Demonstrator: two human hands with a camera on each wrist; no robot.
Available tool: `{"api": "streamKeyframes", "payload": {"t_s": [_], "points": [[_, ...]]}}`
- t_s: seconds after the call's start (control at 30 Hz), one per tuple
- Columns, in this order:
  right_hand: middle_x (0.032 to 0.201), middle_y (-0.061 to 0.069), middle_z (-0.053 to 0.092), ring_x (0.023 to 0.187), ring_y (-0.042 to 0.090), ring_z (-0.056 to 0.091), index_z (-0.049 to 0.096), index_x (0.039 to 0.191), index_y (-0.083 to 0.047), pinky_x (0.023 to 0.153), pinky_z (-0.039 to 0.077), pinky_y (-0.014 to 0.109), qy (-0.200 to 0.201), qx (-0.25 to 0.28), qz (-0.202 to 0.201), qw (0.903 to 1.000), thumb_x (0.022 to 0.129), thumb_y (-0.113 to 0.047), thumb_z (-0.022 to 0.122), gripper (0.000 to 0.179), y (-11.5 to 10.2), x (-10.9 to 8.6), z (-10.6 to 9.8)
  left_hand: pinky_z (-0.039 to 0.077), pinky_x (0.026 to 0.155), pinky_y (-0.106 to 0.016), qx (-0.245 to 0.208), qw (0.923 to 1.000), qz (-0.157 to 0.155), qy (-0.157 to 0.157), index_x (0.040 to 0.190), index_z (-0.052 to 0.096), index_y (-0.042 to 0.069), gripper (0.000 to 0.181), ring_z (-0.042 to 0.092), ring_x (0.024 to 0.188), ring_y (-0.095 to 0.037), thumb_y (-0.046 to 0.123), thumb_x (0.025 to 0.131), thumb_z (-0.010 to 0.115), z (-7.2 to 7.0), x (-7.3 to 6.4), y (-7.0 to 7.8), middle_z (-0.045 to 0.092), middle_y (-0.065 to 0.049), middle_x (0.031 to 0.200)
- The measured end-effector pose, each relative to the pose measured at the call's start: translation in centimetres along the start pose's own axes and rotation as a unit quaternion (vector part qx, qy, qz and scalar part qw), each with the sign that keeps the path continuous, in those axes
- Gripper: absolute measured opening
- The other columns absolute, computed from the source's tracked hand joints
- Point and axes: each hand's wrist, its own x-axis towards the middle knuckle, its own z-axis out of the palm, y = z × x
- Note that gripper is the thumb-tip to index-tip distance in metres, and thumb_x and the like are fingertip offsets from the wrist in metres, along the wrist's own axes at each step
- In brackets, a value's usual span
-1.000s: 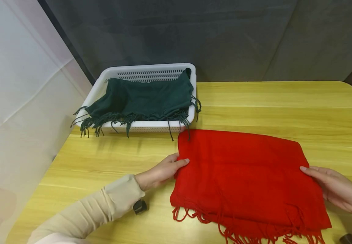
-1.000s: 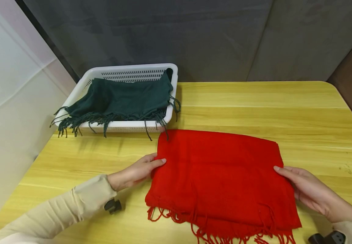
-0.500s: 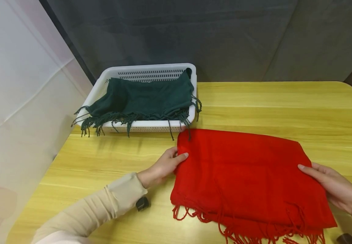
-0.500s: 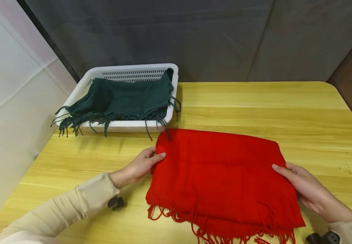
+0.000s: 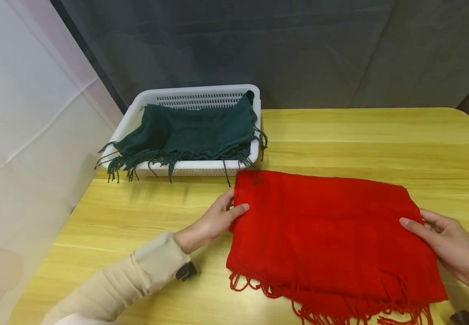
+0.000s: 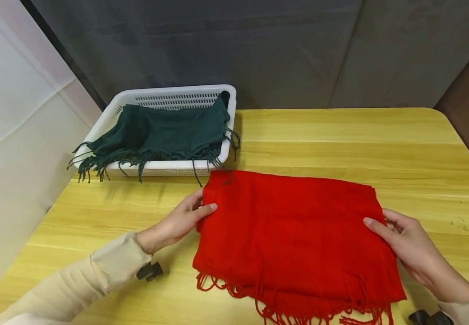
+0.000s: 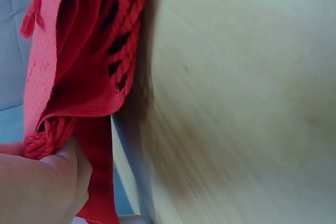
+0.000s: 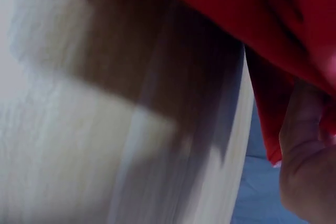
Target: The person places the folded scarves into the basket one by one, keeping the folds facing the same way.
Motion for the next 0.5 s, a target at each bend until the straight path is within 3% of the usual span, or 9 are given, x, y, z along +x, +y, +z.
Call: {"api": "streamKeyframes", "payload": {"t_s": [0.23,0.37,0.5], "points": [[0.099,-0.010,0.063,0.083,0.013,0.063,0.062,0.109,-0.027,0.064,0.051,0.036,0.013,0.047,-0.001,0.9988,0.090,-0.016,0.053,0.024,1.2,0.3,-1.3,0.050,0.061,-0.031,-0.017,0.9997,0.016,-0.004,0.125,0.035,-0.001,0.036,0.060,0.075,-0.017,0.003,0.091,0.045,-0.3,-1.4,0.5,0.052,-0.017,0.105],[0.097,-0.007,0.064,0.079,0.017,0.064,0.064,0.108,-0.024,0.060,0.051,0.036,0.024,0.097,-0.031,0.9945,0.090,-0.009,0.050,0.027,1.0,0.1,-1.4,0.049,0.057,-0.027,-0.033,0.9991,0.024,-0.010,0.123,0.036,-0.003,0.034,0.059,0.070,-0.015,0.005,0.091,0.046,-0.5,-2.3,0.9,0.053,-0.012,0.099],[0.098,-0.005,0.065,0.078,0.019,0.064,0.064,0.110,-0.020,0.059,0.051,0.036,0.030,0.113,-0.055,0.9916,0.090,-0.004,0.048,0.030,1.1,0.0,-1.4,0.045,0.050,-0.024,-0.052,0.9982,0.019,-0.023,0.123,0.035,-0.002,0.035,0.057,0.064,-0.014,0.006,0.091,0.047,-0.9,-3.2,1.4,0.053,-0.010,0.092]]}}
